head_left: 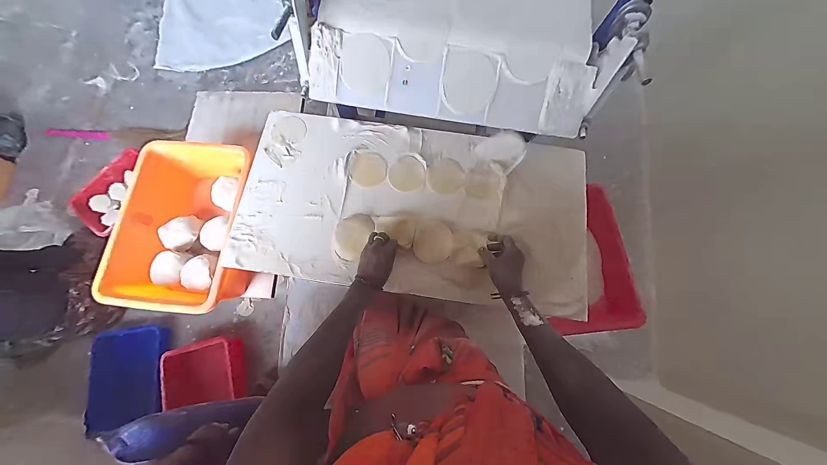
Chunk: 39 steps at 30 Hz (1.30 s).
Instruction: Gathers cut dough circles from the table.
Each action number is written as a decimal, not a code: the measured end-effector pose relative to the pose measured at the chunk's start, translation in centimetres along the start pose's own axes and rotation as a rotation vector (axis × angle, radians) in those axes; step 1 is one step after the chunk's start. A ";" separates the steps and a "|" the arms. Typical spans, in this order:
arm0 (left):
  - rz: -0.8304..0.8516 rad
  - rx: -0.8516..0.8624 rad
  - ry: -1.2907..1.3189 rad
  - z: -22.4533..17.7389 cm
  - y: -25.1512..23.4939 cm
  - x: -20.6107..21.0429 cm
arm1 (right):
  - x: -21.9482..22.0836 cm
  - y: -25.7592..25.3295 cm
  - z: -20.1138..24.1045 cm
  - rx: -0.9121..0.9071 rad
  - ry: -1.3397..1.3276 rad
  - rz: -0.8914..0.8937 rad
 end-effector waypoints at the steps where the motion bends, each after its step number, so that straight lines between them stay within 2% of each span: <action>1: -0.037 0.000 0.016 0.0 0.3 0.0 | -0.1 -0.2 -0.2 0.009 0.004 -0.005; 5: -0.148 -0.001 0.010 -0.2 1.4 0.1 | -0.2 -0.4 -1.2 0.004 0.016 -0.020; 13: -0.015 -0.076 -0.131 -0.9 2.2 0.7 | -0.9 0.4 -0.5 -0.070 0.081 0.040; 16: -0.056 -0.072 -0.160 -0.8 2.7 1.0 | -1.6 0.6 -0.7 -0.096 0.165 0.053; 19: -0.129 -0.100 -0.087 -1.5 2.5 0.4 | -3.8 0.6 -1.8 -0.163 0.266 -0.058; 21: -0.164 -0.133 -0.013 -2.1 1.0 0.2 | -6.1 0.1 -3.7 -0.120 0.320 -0.140; 23: -0.109 -0.210 0.023 -2.3 -1.5 -0.5 | -7.9 -0.4 -5.4 -0.044 0.369 -0.154; 25: 0.039 -0.283 0.012 -1.9 -4.3 -1.4 | -8.9 -0.7 -6.7 0.004 0.385 -0.123; 29: 0.323 -0.261 -0.033 -1.0 -7.4 -2.7 | -9.3 -0.7 -7.9 0.012 0.397 -0.037; 32: 0.317 -0.230 -0.095 -1.3 -6.8 -2.8 | -8.8 0.0 -7.2 -0.077 0.363 -0.110; 36: 0.189 -0.095 -0.070 -0.7 -5.6 -2.6 | -6.8 -0.3 -4.2 -0.312 0.254 -0.143; 39: 0.139 -0.041 -0.032 -0.5 -5.3 -2.8 | -4.3 -0.8 -0.4 -0.434 0.150 -0.089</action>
Point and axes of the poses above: each hand's wrist, its own y-axis away from the middle knuckle, its own x-axis out of the palm, z = x × y, the point moved 1 cm from there along -y, towards the middle knuckle, and after that the axes turned 6 degrees about -x, right-handed, at the moved point
